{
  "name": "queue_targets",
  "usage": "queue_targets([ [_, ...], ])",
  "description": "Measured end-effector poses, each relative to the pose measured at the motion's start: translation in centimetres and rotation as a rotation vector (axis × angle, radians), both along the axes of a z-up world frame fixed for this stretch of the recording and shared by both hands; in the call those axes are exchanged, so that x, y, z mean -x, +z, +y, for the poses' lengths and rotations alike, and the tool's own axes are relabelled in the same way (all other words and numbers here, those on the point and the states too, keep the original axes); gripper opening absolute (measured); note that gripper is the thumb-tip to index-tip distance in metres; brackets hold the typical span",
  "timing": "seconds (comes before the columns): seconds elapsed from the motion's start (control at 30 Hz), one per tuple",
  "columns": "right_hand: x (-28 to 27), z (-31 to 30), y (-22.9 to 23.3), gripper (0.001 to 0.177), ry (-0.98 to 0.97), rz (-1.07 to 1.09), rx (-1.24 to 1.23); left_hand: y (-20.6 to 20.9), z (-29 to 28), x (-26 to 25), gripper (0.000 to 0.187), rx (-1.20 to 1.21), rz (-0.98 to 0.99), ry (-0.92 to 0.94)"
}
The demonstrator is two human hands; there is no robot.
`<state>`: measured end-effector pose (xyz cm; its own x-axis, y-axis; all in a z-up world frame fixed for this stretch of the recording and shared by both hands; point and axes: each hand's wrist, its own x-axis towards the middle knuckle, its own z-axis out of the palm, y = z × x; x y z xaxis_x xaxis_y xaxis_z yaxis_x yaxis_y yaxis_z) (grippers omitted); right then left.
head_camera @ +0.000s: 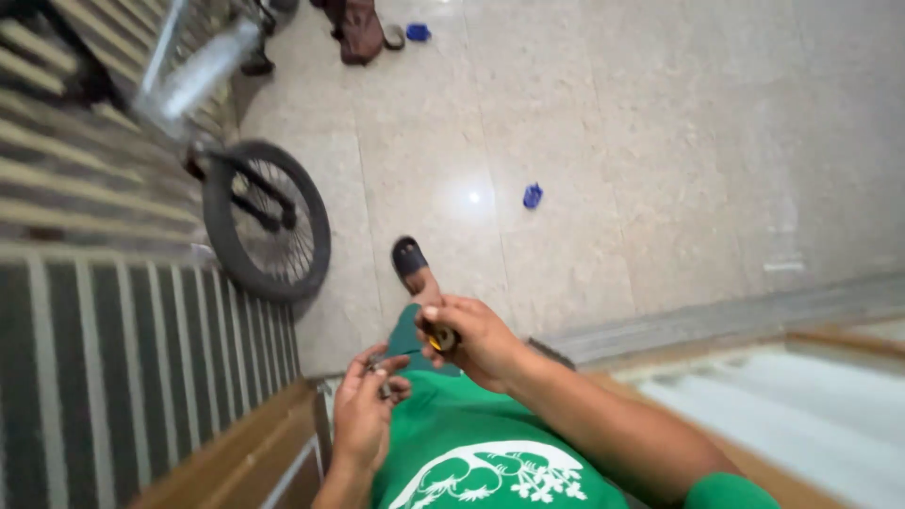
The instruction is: Repairing a bicycle by adjusting and fastening the rear wheel axle and chain assembly using tools.
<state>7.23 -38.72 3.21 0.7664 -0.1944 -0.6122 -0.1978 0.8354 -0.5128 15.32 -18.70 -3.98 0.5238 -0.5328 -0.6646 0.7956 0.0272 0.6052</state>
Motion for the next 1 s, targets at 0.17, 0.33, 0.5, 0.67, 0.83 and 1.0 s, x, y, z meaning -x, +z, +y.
queue_targets([
  [0.17,-6.8,-11.1,2.0,0.021,0.030,0.109,0.030,4.3,-12.5,-11.9,0.034,-0.145,-0.061,-0.145],
  [0.33,-11.5,-20.2,3.8,0.026,-0.064,0.165,0.038,9.2,-23.0,-20.6,0.030,-0.023,-0.191,-0.196],
  [0.5,-16.7,-29.1,4.4,0.033,-0.129,0.253,0.028,8.6,-30.6,-25.0,0.027,-0.046,-0.227,-0.221],
  [0.67,-22.5,-40.0,2.6,0.030,0.040,0.261,0.034,5.6,-38.6,-27.4,0.023,-0.045,-0.140,-0.086],
  [0.83,-29.9,-52.7,2.2,0.032,0.256,0.254,0.080,2.7,-49.3,-28.7,0.021,-0.103,-0.145,0.111],
  [1.0,-37.8,-62.7,2.7,0.033,0.524,0.198,0.148,2.9,-59.0,-30.1,0.031,-0.083,-0.086,0.279],
])
